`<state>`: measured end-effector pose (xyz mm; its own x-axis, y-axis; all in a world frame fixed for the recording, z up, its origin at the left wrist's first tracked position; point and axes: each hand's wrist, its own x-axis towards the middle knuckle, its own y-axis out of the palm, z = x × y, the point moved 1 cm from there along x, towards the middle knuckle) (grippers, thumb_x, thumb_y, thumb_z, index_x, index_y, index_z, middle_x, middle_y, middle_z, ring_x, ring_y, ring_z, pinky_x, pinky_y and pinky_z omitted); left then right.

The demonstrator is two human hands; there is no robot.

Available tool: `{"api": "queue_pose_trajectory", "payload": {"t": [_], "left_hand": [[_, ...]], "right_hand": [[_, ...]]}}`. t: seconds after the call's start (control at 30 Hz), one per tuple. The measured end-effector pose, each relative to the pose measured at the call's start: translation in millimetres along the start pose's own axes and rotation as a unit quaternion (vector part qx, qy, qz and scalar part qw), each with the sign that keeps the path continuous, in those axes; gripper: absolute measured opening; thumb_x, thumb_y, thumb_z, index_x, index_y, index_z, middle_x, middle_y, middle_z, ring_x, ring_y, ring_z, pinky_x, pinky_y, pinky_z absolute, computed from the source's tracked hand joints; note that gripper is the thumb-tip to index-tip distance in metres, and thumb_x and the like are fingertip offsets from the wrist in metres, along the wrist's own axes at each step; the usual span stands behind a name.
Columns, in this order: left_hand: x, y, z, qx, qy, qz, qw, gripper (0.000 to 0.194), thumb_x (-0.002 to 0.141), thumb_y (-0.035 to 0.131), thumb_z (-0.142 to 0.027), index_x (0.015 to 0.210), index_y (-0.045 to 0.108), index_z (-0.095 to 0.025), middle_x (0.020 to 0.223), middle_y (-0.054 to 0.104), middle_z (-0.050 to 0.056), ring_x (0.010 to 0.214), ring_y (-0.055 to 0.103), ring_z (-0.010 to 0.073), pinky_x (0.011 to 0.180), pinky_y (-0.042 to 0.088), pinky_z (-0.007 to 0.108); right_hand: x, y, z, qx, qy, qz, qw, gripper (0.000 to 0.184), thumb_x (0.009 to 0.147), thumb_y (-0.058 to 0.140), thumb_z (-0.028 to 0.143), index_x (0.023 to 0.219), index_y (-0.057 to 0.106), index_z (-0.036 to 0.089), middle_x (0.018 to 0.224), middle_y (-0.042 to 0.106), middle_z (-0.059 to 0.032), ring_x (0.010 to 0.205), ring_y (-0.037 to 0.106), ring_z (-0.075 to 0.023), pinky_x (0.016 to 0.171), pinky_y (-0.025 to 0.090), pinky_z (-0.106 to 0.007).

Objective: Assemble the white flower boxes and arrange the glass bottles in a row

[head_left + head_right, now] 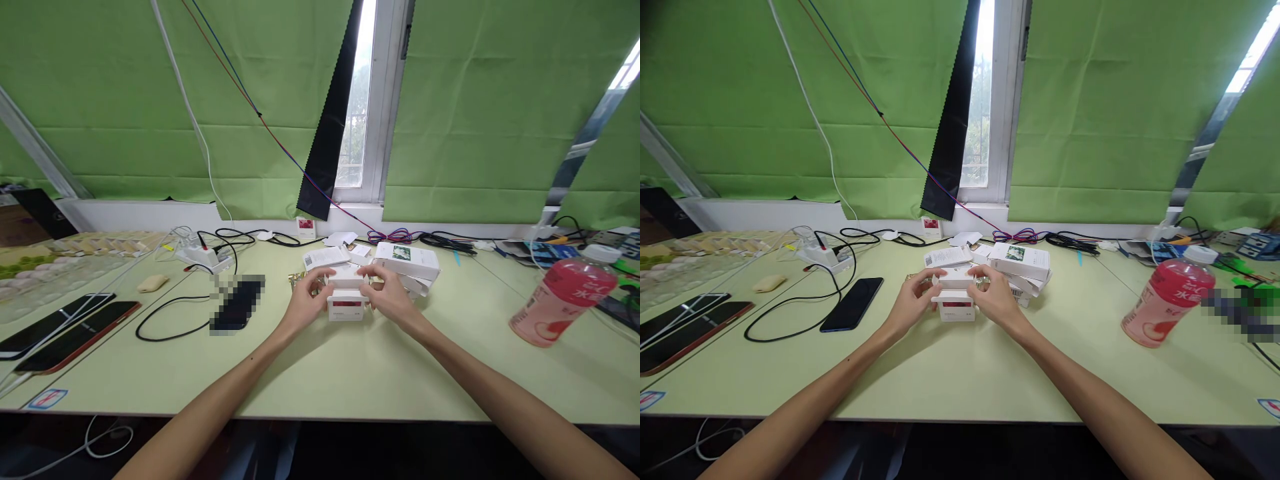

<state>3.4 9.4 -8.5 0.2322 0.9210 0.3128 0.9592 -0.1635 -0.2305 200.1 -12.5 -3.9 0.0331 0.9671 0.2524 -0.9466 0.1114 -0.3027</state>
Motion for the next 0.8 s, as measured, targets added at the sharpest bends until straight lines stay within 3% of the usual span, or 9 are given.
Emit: {"api": "queue_pose_trajectory", "payload": {"t": [0.1,0.5,0.8], "left_hand": [[-0.4,0.3,-2.2,-0.022,-0.023,-0.005,0.999,0.036,0.079,0.066,-0.036,0.11,0.067,-0.018,0.074,0.063,0.001,0.056,0.054,0.0121,0.052,0.048,0.024],[2.6,0.6,0.1,-0.1,-0.079,0.004,0.992,0.035,0.077,0.07,-0.035,0.106,0.07,-0.017,0.079,0.066,0.002,0.057,0.056,0.0121,0.052,0.049,0.026],[0.8,2.8,-6.3,-0.12,-0.088,-0.003,0.989,0.033,0.074,0.07,-0.037,0.1,0.07,-0.016,0.079,0.064,0.004,0.066,0.057,0.0151,0.048,0.047,0.024]], "right_hand": [[-1.1,-0.3,3.0,0.013,0.018,0.005,1.0,0.029,0.073,0.059,0.028,0.101,0.064,0.021,0.106,0.062,-0.003,0.051,0.057,-0.0073,0.045,0.044,-0.023],[-1.6,1.1,8.6,0.081,0.083,0.011,0.993,0.025,0.073,0.061,0.021,0.098,0.064,0.019,0.097,0.065,-0.0032,0.042,0.054,-0.0051,0.043,0.046,-0.023],[-0.8,3.2,8.5,0.143,0.118,0.015,0.983,0.018,0.079,0.061,0.025,0.096,0.063,0.019,0.069,0.061,0.0022,0.046,0.056,-0.0097,0.044,0.045,-0.022]]}}
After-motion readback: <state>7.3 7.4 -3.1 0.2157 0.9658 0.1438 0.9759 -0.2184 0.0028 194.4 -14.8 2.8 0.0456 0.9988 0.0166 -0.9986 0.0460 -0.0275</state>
